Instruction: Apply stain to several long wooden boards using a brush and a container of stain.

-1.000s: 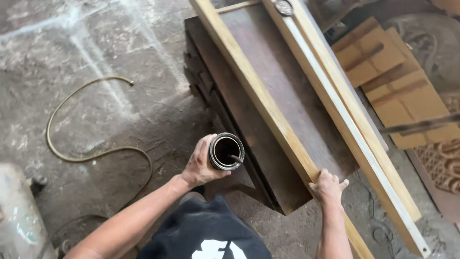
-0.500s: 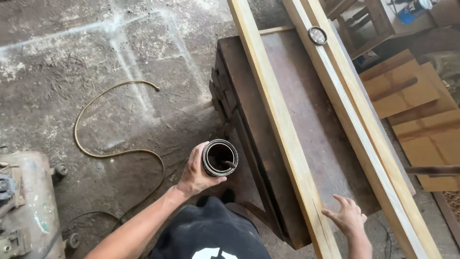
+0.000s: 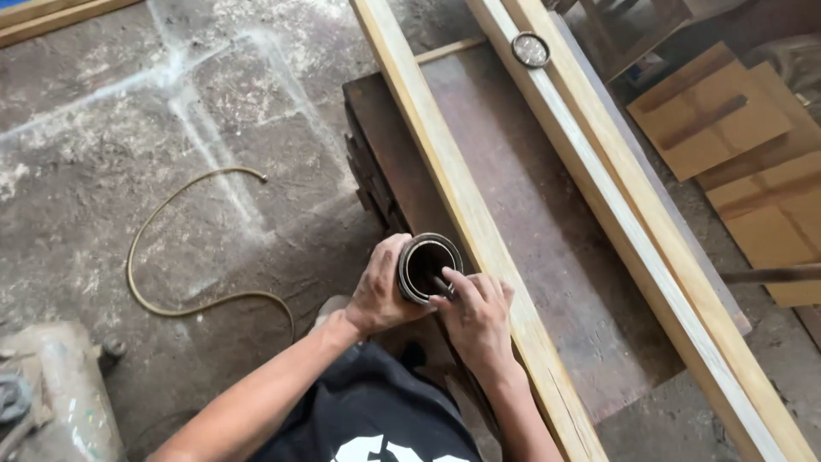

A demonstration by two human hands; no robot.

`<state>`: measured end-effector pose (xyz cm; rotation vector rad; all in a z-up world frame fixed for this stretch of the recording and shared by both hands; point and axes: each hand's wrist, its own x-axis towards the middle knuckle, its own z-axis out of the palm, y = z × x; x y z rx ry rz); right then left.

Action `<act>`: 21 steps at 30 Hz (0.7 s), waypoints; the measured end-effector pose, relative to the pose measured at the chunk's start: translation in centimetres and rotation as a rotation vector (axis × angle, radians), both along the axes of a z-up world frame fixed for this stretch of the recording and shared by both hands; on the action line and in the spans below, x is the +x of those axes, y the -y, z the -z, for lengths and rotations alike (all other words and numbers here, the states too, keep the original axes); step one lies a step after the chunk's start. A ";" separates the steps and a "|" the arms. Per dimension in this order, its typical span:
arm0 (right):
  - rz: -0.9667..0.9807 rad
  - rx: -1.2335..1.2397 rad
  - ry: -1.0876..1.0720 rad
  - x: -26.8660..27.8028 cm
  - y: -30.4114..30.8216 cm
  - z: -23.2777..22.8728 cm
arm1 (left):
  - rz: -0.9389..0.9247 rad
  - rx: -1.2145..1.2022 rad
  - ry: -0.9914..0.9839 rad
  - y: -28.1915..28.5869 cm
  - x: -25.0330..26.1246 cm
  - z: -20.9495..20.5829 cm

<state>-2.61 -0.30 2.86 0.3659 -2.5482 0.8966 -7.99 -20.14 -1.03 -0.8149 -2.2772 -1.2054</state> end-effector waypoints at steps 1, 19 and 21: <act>-0.015 -0.018 0.019 -1.3 0.2 0.7 | 0.019 -0.010 -0.065 -0.1 -1.5 -0.3; 0.645 -0.112 0.324 -15.2 10.4 -1.4 | 0.610 0.006 0.028 5.4 -22.9 -3.4; 0.675 -0.088 0.264 -15.2 11.2 -2.7 | 0.666 0.025 0.044 5.5 -23.5 -3.5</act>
